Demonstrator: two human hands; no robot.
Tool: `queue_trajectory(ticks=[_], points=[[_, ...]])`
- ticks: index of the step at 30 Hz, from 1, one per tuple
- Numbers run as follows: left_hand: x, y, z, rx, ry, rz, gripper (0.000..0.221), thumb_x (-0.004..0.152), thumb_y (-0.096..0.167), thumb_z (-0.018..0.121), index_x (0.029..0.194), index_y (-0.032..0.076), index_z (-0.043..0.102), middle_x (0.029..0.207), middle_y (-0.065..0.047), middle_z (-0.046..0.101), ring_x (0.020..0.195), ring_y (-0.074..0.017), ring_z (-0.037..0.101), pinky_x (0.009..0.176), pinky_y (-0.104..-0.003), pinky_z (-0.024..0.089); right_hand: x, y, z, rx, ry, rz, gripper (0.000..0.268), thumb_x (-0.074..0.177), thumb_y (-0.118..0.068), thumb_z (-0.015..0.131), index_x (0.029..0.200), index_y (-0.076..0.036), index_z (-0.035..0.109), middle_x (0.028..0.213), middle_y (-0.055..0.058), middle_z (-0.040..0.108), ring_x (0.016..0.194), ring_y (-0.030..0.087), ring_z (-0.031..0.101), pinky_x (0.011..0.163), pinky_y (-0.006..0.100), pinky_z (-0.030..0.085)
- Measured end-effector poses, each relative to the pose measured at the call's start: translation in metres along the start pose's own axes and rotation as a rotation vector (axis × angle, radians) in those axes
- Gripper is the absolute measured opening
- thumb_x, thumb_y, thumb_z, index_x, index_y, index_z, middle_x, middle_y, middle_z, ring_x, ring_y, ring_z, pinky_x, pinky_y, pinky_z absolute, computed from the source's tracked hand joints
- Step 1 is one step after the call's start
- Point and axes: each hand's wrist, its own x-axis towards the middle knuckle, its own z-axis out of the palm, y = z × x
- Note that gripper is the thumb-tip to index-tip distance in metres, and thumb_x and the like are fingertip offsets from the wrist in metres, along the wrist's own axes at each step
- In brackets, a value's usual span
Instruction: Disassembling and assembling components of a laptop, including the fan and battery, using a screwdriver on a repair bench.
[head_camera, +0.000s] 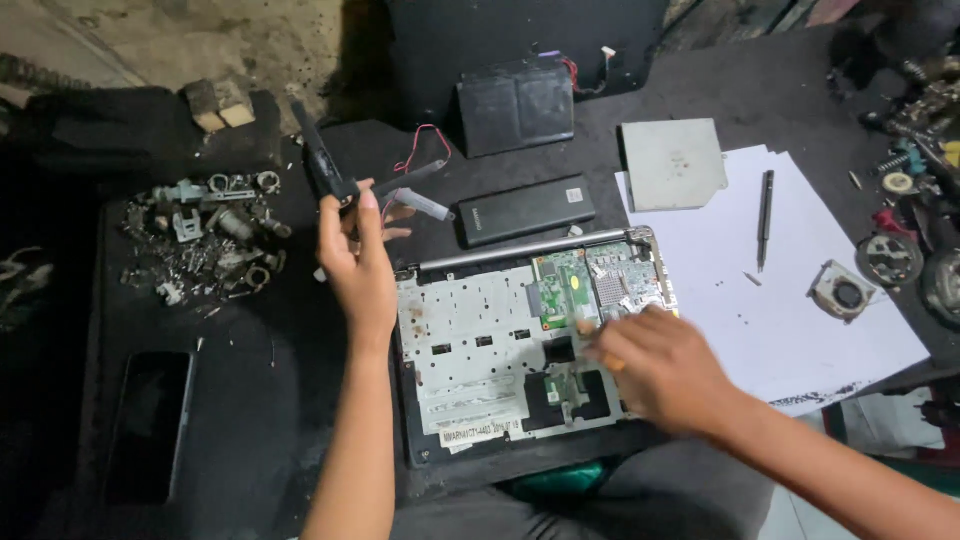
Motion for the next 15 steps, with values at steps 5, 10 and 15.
queue_trajectory(ticks=[5,10,15], points=[[0.0,0.006,0.001,0.086,-0.055,0.024,0.024,0.109,0.024,0.048,0.122,0.005,0.055,0.107,-0.012,0.067,0.087,-0.0224,0.078,0.068,-0.03,0.065,-0.013,-0.084,-0.016,0.353,-0.165,-0.122,0.021,0.091,0.0,0.043,0.089,-0.017,0.054,0.072,-0.002,0.057,0.06,0.014,0.055,0.058,0.031,0.052],[-0.001,0.0,0.003,0.064,-0.06,0.019,0.024,0.109,0.023,0.049,0.122,0.004,0.055,0.103,-0.014,0.068,0.085,-0.0225,0.077,0.068,-0.03,0.065,-0.021,-0.028,-0.029,0.029,0.118,0.07,0.026,0.067,0.007,0.033,0.077,-0.013,0.046,0.063,0.0,0.044,0.053,0.018,0.039,0.047,0.033,0.032],[-0.003,0.004,0.006,0.094,-0.062,0.03,0.021,0.11,0.021,0.048,0.12,0.004,0.055,0.105,-0.015,0.067,0.084,-0.0245,0.076,0.068,-0.032,0.066,-0.039,-0.094,-0.016,0.246,-0.092,-0.049,0.033,0.108,-0.019,0.021,0.087,-0.018,0.048,0.071,0.001,0.054,0.054,0.016,0.041,0.057,0.032,0.034]])
